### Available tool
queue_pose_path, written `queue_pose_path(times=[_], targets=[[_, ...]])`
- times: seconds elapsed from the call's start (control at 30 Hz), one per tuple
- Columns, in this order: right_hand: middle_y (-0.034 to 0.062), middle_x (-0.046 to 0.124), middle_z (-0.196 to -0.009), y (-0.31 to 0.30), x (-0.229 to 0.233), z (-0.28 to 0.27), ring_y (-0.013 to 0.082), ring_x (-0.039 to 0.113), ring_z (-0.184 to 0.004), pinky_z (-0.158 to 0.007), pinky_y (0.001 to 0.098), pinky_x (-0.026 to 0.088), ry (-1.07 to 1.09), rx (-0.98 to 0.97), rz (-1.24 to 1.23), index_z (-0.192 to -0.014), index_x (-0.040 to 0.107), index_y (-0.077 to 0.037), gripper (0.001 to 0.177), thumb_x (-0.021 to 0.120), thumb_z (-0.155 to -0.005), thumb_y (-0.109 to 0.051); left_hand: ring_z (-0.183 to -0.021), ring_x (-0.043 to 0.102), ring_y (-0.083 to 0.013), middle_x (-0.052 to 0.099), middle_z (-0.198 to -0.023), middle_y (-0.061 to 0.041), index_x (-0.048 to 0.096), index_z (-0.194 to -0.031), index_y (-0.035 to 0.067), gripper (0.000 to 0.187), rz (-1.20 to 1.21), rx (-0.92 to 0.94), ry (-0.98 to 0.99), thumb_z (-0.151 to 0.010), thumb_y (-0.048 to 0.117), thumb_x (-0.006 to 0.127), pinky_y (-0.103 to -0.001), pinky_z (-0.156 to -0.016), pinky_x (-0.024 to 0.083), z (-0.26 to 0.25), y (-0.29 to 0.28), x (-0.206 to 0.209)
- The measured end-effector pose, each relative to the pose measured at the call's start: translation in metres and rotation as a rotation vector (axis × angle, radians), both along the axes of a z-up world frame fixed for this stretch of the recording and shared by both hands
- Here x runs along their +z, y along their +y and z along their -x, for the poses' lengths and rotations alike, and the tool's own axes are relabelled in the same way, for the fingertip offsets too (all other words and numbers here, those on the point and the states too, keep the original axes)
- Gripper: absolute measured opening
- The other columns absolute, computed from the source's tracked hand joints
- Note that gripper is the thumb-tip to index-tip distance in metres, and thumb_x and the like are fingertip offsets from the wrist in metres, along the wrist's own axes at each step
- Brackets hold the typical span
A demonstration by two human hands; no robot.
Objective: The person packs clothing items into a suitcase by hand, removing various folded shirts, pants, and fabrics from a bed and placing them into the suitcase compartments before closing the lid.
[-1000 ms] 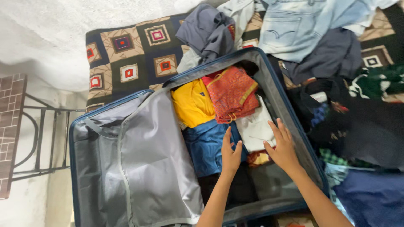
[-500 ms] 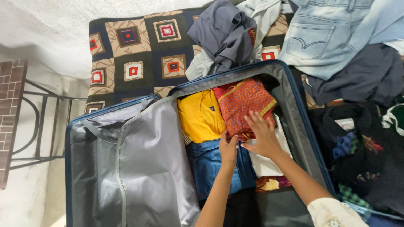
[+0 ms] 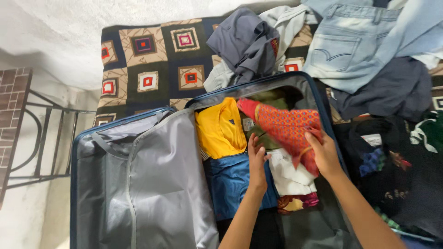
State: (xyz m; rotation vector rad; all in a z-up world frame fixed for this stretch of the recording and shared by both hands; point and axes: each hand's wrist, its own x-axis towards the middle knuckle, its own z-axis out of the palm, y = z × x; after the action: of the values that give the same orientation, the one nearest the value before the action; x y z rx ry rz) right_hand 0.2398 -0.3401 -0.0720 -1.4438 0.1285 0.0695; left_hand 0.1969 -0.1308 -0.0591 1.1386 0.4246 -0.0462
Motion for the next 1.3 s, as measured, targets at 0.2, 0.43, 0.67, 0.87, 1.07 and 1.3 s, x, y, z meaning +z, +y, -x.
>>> queue_pose_path(times=[0.2,0.43,0.67,0.87,1.07,1.3], targets=[[0.0069,0.074,-0.101,0.016,0.081,0.102,0.0118,0.065,-0.09,-0.08,0.03,0.052,0.013,-0.111,0.262,-0.123,0.069,0.0,0.038,0.068,-0.096,-0.028,-0.151,0.031,-0.0188,0.028,-0.165,0.008,0.024,-0.158,0.036,0.082,0.235,-0.156,0.101,-0.084,0.063,0.047,-0.047,-0.111,0.04,0.057,-0.03,0.025],[0.0172,0.073,-0.12,0.052,0.146,0.193,0.0288,0.072,-0.111,-0.092,0.0368,0.055,-0.233,0.005,0.541,-0.136,0.059,-0.001,0.061,0.072,-0.08,-0.025,-0.142,0.049,-0.0321,0.05,-0.155,-0.012,0.046,-0.156,0.014,0.083,0.728,-0.252,0.105,-0.095,0.071,0.051,-0.046,-0.12,0.042,0.114,-0.057,0.004],[0.0182,0.065,-0.136,0.0,0.156,0.231,0.0347,0.06,-0.128,-0.107,0.0431,0.044,-0.39,0.227,0.498,-0.136,0.06,-0.001,0.054,0.072,-0.086,-0.017,-0.138,0.051,-0.0323,0.054,-0.15,-0.012,0.048,-0.153,0.013,0.082,0.804,-0.445,0.162,-0.095,0.071,0.049,-0.047,-0.117,0.044,0.116,-0.078,0.04],[0.0085,0.066,-0.134,-0.107,0.142,0.218,0.0251,0.06,-0.129,-0.115,0.0369,0.043,-0.375,-0.256,0.857,-0.126,0.065,-0.009,0.041,0.07,-0.087,-0.019,-0.134,0.054,-0.0325,0.056,-0.147,-0.012,0.05,-0.15,0.013,0.081,0.844,-0.521,0.246,-0.095,0.072,0.047,-0.048,-0.114,0.045,0.121,-0.108,0.037],[0.0087,0.058,-0.145,-0.214,0.091,0.182,0.0188,0.054,-0.135,-0.11,0.0386,0.039,0.284,0.006,0.021,-0.155,0.038,-0.012,0.084,0.075,-0.081,-0.025,-0.131,0.056,-0.0327,0.059,-0.143,-0.012,0.052,-0.148,0.012,0.08,0.865,-0.551,0.296,-0.095,0.072,0.045,-0.049,-0.112,0.047,0.119,-0.157,0.031],[0.0109,0.064,-0.137,-0.269,0.044,0.185,0.0258,0.063,-0.123,-0.103,0.0471,0.049,0.569,0.205,-0.507,-0.151,0.043,-0.011,0.089,0.08,-0.07,-0.018,-0.127,0.059,-0.0329,0.063,-0.139,-0.013,0.055,-0.145,0.011,0.079,0.882,-0.579,0.349,-0.095,0.072,0.043,-0.05,-0.109,0.049,0.092,-0.211,0.023]])
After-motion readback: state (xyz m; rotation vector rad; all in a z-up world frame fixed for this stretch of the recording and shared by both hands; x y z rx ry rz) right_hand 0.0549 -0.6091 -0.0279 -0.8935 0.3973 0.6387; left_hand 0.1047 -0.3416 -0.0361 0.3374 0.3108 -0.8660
